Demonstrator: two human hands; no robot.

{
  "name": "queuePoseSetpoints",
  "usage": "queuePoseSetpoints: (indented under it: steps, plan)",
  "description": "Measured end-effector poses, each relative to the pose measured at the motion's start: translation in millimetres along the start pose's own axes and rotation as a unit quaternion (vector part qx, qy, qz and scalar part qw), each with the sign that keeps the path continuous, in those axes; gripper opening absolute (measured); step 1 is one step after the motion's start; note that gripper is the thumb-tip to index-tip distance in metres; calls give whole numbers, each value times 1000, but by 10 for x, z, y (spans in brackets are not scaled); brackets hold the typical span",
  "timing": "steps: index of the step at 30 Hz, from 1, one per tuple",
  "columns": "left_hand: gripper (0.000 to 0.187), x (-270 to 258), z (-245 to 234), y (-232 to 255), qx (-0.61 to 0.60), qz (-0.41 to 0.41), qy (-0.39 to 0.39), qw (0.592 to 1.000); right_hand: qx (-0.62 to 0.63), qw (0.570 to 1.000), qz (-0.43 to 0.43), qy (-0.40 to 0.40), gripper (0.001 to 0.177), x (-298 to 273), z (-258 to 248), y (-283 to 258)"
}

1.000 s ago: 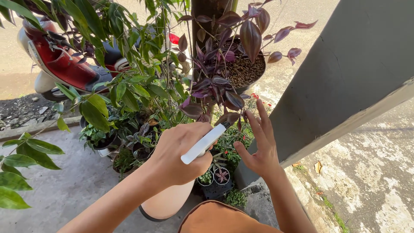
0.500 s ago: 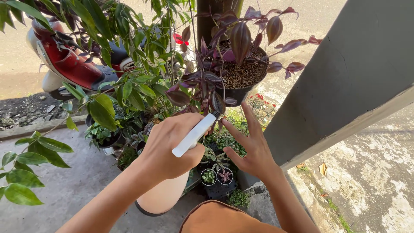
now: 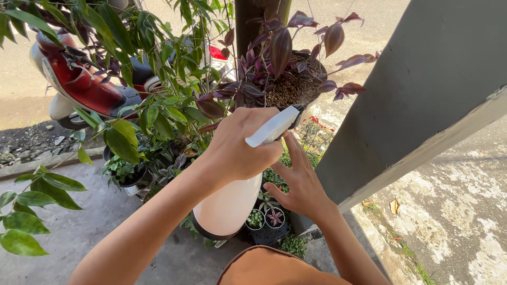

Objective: Watering various potted plants using a spray bottle

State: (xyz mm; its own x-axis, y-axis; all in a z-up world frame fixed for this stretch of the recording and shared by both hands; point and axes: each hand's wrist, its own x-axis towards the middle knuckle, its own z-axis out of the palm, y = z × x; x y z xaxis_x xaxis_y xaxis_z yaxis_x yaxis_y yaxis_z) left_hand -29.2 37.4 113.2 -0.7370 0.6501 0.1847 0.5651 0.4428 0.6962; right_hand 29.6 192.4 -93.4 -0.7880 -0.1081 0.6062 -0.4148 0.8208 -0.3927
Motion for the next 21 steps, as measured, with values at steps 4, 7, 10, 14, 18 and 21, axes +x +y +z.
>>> queuePoseSetpoints:
  steps: [4,7,10,14,18,21]
  plan:
    - [11,17,-123,24,-17,-11,6,1000,17,1000,7,-7,61,16,-144,-79]
    - [7,40,-156,-153,-4,-28,46,999,12,999,27,-29,65,-39,-147,-39]
    - [8,22,-171,-339,21,-25,100,994,16,999,34,-20,66,-115,-107,39]
    - [20,-87,-239,-512,1,-19,140,990,25,998,54,-22,65,-216,-90,102]
    - [22,-176,-244,-671,-52,-20,170,984,26,997,63,-22,63,-283,-27,191]
    - [18,-267,-269,-832,-66,-13,186,980,43,997,61,-32,64,-234,-22,191]
